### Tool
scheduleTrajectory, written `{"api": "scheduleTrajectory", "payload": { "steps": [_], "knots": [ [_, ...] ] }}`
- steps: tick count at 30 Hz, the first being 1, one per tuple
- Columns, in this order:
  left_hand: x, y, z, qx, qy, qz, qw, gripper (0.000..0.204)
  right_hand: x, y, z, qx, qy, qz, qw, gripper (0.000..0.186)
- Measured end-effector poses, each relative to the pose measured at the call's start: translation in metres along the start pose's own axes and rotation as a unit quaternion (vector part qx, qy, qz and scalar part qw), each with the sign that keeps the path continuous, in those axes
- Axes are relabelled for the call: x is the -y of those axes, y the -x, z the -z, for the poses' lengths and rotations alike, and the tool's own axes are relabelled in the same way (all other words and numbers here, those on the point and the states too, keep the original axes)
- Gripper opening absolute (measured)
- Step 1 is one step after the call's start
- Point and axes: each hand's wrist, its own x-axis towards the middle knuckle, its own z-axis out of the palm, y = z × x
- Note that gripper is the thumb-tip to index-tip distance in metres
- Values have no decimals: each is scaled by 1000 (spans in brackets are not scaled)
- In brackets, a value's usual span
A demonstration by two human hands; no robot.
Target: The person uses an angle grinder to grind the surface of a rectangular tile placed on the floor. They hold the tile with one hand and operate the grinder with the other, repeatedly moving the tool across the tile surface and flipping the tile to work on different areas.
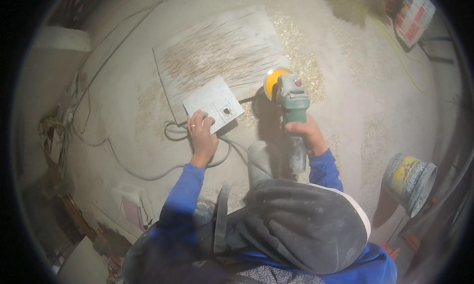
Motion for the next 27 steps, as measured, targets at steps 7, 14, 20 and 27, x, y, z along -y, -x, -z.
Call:
{"api": "scheduleTrajectory", "payload": {
  "steps": [7,14,20,27],
  "knots": [
    [4,-42,50,-16,86,41,995,36,9,4,-5,2,34,26,999,55],
    [1,-98,81,2,217,172,961,32,31,-7,-30,52,109,51,991,55],
    [33,-97,59,60,356,234,903,37,41,-26,-56,74,233,70,967,53],
    [36,-93,55,57,288,184,938,44,39,-43,-77,135,290,73,945,67]
  ]
}}
